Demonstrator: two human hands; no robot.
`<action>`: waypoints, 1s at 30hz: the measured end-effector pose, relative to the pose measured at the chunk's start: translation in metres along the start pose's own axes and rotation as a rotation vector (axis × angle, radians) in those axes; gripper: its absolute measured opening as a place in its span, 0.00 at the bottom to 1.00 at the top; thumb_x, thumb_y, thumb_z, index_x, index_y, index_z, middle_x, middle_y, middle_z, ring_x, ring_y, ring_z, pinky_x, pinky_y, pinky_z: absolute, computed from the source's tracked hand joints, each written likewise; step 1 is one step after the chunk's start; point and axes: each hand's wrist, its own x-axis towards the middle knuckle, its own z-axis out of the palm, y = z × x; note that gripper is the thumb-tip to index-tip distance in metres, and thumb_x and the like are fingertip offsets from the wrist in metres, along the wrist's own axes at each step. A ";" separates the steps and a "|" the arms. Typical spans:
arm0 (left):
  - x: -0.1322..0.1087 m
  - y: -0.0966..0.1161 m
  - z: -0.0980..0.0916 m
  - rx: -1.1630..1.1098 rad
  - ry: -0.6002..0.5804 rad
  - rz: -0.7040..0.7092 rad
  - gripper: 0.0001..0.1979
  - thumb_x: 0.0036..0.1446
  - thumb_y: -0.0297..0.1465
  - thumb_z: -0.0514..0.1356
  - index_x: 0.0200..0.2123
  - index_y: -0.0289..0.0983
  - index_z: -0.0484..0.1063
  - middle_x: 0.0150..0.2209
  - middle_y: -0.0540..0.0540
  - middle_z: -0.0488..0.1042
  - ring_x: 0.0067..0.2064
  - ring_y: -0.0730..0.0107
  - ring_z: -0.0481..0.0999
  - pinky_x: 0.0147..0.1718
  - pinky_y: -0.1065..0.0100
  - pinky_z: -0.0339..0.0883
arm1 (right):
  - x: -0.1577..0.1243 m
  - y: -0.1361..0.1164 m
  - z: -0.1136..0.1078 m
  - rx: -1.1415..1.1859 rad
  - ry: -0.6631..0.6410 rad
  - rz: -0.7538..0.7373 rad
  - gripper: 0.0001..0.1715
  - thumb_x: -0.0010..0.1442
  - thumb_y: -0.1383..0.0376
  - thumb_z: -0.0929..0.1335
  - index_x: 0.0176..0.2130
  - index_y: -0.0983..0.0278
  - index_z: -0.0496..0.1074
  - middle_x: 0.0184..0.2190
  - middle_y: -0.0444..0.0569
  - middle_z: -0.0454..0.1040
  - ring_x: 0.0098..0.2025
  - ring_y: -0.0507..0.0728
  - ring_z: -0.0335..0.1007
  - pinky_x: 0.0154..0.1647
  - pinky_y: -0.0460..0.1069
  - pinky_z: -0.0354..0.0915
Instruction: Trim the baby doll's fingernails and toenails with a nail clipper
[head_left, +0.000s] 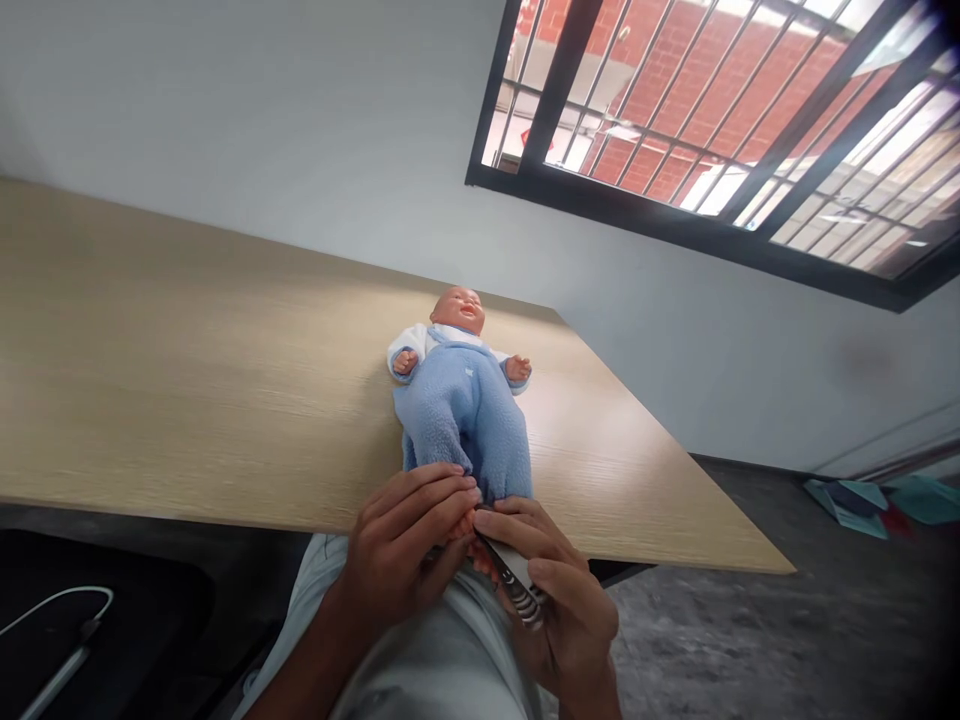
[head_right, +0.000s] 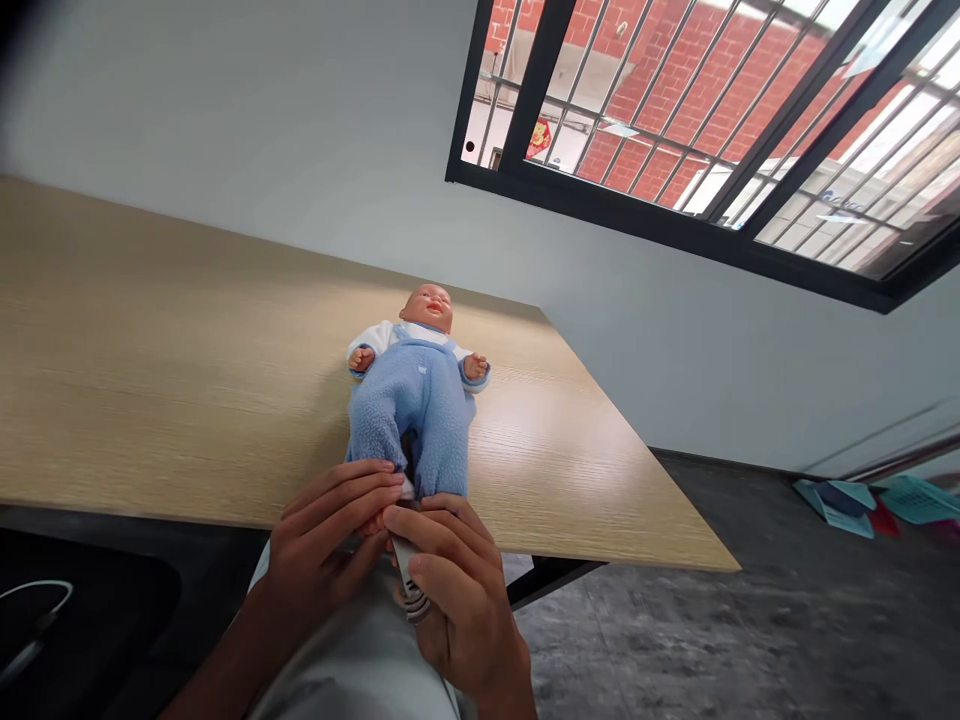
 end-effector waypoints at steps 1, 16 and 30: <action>0.000 0.000 0.000 -0.002 0.000 -0.003 0.14 0.64 0.23 0.62 0.53 0.35 0.74 0.48 0.43 0.82 0.56 0.61 0.78 0.56 0.60 0.75 | 0.000 -0.001 0.000 -0.014 -0.014 -0.006 0.21 0.62 0.78 0.66 0.46 0.53 0.64 0.54 0.49 0.80 0.46 0.61 0.81 0.53 0.66 0.73; 0.001 0.001 -0.001 -0.032 0.004 -0.005 0.14 0.64 0.23 0.61 0.53 0.34 0.74 0.49 0.42 0.82 0.56 0.61 0.77 0.57 0.61 0.73 | 0.000 -0.002 0.003 -0.119 0.007 -0.071 0.10 0.68 0.74 0.65 0.37 0.58 0.66 0.54 0.51 0.79 0.52 0.61 0.79 0.52 0.65 0.78; 0.002 0.000 -0.006 -0.163 0.016 -0.055 0.16 0.60 0.21 0.65 0.52 0.32 0.76 0.50 0.41 0.81 0.58 0.61 0.76 0.59 0.62 0.73 | 0.001 -0.003 0.001 -0.097 -0.015 -0.149 0.12 0.62 0.79 0.66 0.38 0.62 0.66 0.53 0.55 0.79 0.53 0.61 0.78 0.56 0.64 0.76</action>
